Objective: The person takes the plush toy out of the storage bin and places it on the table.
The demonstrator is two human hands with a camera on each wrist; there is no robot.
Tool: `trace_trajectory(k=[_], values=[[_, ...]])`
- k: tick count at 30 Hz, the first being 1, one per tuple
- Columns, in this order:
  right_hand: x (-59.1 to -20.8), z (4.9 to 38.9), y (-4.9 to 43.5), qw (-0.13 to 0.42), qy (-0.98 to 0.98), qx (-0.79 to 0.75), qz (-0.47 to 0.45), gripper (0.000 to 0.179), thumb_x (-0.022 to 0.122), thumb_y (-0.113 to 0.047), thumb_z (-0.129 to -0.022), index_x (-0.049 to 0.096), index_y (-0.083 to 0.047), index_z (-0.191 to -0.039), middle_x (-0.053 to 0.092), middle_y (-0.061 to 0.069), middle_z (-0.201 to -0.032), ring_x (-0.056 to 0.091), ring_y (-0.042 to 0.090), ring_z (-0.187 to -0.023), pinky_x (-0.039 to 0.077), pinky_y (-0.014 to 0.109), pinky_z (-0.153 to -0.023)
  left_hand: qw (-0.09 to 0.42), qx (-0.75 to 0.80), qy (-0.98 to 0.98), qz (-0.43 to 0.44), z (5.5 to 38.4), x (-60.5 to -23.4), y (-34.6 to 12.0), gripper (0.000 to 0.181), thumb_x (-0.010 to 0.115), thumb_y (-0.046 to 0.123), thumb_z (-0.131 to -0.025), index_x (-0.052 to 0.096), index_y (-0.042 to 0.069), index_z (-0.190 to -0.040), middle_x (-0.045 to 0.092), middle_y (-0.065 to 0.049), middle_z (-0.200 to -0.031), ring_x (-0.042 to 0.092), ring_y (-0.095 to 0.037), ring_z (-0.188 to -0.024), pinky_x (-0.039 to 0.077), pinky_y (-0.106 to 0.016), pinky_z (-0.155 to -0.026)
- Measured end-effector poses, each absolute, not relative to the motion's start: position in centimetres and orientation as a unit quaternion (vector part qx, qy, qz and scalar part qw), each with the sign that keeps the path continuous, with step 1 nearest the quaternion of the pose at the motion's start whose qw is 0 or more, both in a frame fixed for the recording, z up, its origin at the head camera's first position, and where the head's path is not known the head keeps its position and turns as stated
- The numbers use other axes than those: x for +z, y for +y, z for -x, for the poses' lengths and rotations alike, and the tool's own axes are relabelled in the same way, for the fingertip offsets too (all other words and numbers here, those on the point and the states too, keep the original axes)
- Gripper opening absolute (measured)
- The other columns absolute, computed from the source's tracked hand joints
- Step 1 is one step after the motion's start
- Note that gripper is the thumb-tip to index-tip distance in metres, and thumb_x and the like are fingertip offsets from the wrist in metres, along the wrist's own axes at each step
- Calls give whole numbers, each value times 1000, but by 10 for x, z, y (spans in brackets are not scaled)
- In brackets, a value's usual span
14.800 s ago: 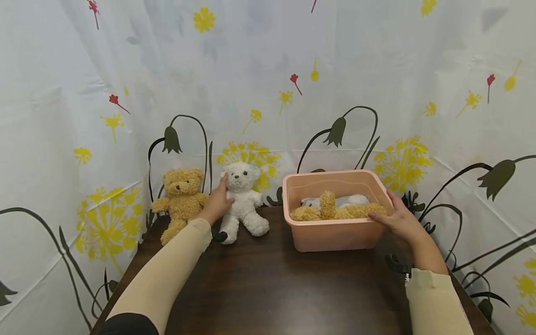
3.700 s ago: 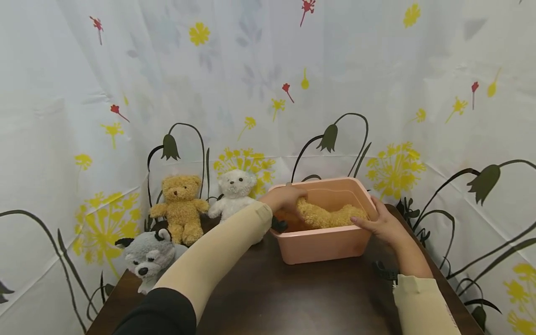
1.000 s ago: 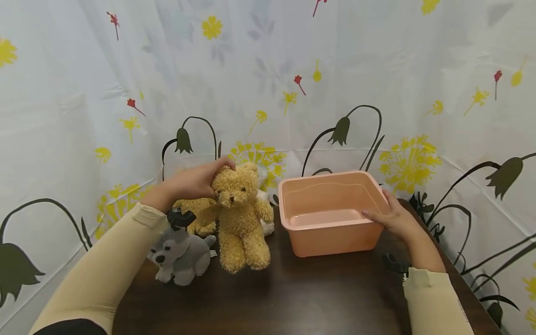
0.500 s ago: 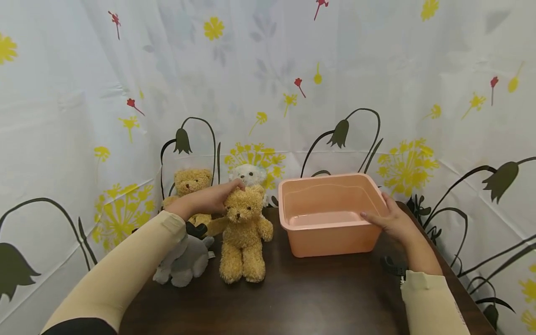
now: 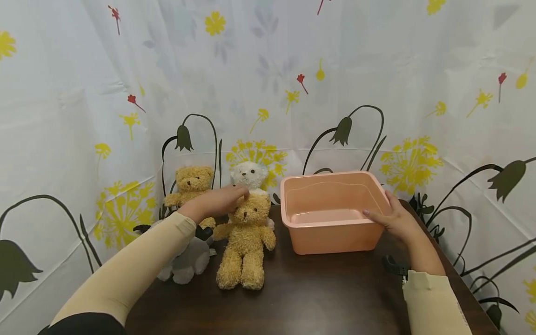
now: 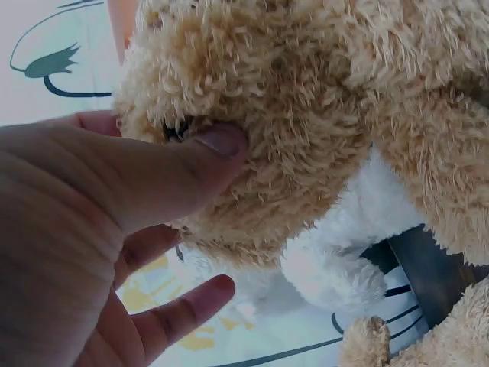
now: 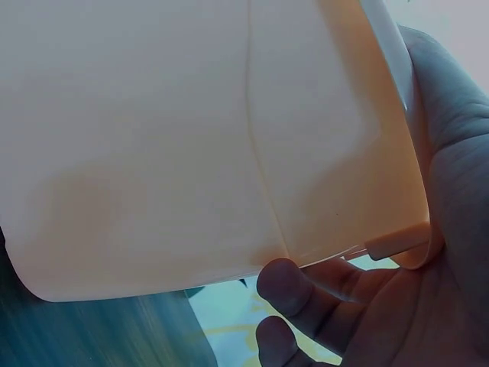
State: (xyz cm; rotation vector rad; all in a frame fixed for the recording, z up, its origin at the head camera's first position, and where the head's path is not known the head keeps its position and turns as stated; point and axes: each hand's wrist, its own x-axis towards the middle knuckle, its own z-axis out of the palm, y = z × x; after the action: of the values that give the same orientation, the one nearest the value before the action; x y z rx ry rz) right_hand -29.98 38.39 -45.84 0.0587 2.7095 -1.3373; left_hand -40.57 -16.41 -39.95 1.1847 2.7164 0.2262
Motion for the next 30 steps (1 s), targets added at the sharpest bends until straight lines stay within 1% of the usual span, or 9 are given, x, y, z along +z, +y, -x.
trace_trajectory(k=[4,9,12,15,17,20,25,27,30], values=[[-459,300,383,61,892,-448,-20,120,67,-62,-103,-19,-17,-173,15,42,-173,31,62,-153,31,81,-119,69,54,914,-397,404,-401,-165,44,77,0,-100,54,18,-133,59,-4,-137,61,-19,-115,53,-42,-97],[-460,301,382,51,888,-458,-7,118,68,-58,-104,-16,-16,-174,21,41,-171,37,59,-150,36,77,-119,76,28,926,-369,403,-400,-167,40,70,-1,-103,54,18,-134,60,-5,-133,60,-18,-93,50,-39,-80],[-461,301,381,44,886,-461,0,115,68,-56,-105,-13,-15,-175,25,40,-170,41,57,-148,40,73,-117,86,23,930,-358,401,-400,-168,41,70,-2,-103,54,18,-135,60,-5,-132,56,-17,-84,47,-37,-74],[-461,301,382,40,889,-457,-2,114,67,-57,-105,-12,-15,-176,23,41,-170,41,58,-147,41,73,-115,100,41,926,-363,400,-400,-167,43,73,-2,-101,54,17,-135,60,-7,-135,56,-18,-86,48,-38,-77],[-460,301,382,39,891,-453,-5,114,67,-58,-104,-12,-16,-176,22,41,-170,41,59,-147,41,74,-114,110,57,922,-368,398,-400,-167,45,75,-2,-100,54,16,-135,60,-7,-136,56,-17,-90,50,-38,-81],[-460,302,381,37,892,-451,-5,114,67,-58,-105,-13,-16,-175,20,41,-171,40,59,-148,40,75,-115,140,91,918,-361,394,-400,-166,47,77,-2,-99,53,16,-135,60,-6,-134,55,-17,-90,49,-40,-85],[-460,302,379,34,892,-450,-6,116,65,-61,-104,-15,-17,-175,20,41,-171,38,60,-149,39,76,-115,182,113,916,-340,387,-404,-166,50,79,0,-98,51,16,-136,58,-4,-127,51,-17,-81,45,-39,-79],[-461,300,378,33,893,-450,-6,115,65,-62,-104,-15,-18,-175,21,40,-171,39,60,-149,39,77,-114,182,105,916,-340,386,-407,-167,51,76,-2,-99,50,17,-139,57,-4,-127,50,-16,-79,45,-38,-75],[-460,297,378,29,896,-442,-7,116,65,-62,-104,-16,-17,-175,21,41,-171,38,61,-149,37,79,-114,178,106,917,-340,384,-411,-168,54,71,-5,-101,48,18,-144,58,-4,-132,52,-15,-80,46,-37,-76]])
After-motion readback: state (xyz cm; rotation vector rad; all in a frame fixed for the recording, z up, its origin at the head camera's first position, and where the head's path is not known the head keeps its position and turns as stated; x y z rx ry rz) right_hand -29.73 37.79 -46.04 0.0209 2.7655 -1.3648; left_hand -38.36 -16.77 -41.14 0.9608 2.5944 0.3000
